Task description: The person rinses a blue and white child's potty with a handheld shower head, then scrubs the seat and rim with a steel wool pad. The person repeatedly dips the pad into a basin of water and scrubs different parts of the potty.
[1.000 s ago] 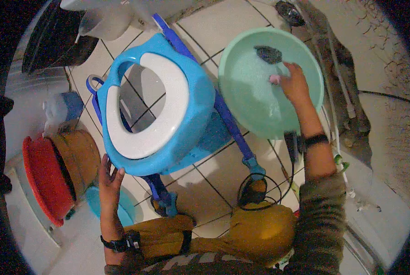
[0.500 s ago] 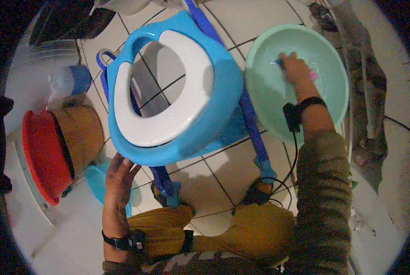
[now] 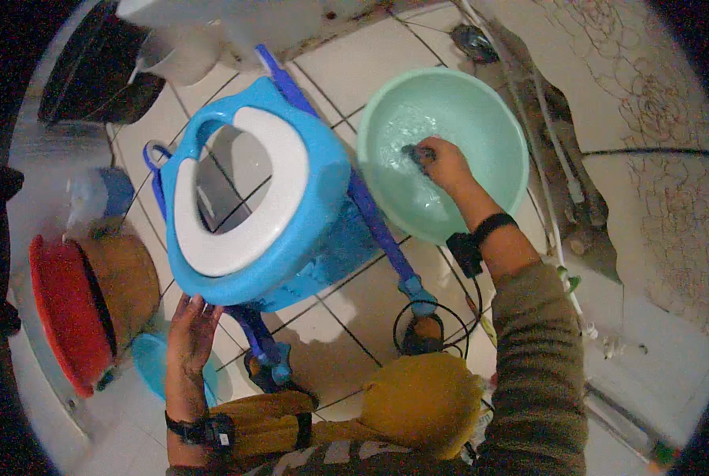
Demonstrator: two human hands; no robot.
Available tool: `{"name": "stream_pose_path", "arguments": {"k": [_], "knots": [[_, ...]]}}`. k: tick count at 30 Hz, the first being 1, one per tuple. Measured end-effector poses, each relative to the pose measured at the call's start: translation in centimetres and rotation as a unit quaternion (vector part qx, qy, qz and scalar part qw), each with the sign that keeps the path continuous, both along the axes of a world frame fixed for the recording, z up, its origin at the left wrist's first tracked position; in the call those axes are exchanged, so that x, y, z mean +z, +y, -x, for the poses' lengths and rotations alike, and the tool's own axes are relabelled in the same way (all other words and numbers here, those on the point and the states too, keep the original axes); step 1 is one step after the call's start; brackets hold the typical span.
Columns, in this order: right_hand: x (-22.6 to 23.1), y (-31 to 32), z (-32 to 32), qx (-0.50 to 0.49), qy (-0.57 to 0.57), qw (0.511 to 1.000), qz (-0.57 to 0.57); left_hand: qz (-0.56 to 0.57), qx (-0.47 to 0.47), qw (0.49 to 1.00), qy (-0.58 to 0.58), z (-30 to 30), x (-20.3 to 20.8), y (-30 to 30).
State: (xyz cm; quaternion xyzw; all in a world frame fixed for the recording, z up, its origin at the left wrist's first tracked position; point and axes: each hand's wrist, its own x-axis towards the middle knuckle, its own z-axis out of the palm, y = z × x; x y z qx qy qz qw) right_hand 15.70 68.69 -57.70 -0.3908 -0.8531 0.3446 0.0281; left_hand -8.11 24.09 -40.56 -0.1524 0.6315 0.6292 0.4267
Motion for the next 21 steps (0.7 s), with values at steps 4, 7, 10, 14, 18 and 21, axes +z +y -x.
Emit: {"name": "stream_pose_path", "arguments": {"k": [4, 7, 10, 14, 18, 21], "knots": [[-0.4, -0.7, 1.0, -0.077, 0.082, 0.982, 0.150, -0.073, 0.079, 0.994, -0.013, 0.1, 0.2, -1.2], [0.7, -0.6, 2.3, 0.014, 0.024, 0.998, 0.060, -0.129, 0.150, 0.980, -0.023, 0.0, 0.9, -1.1], [2.4, -0.8, 3.8, -0.148, 0.145, 0.951, 0.229, -0.198, 0.164, 0.966, -0.041, -0.8, 2.7, 0.3], [7.1, -1.3, 4.5, -0.195, 0.210, 0.922, 0.260, -0.257, 0.123, 0.957, -0.053, -1.8, 4.3, 3.5], [15.5, -3.6, 6.2, -0.214, 0.279, 0.895, 0.273, -0.247, 0.128, 0.960, -0.031, -0.5, 5.1, 5.0], [22.1, -7.9, 8.8, -0.131, 0.266, 0.943, 0.153, -0.252, 0.107, 0.962, 0.000, 0.5, 5.5, 5.4]]}}
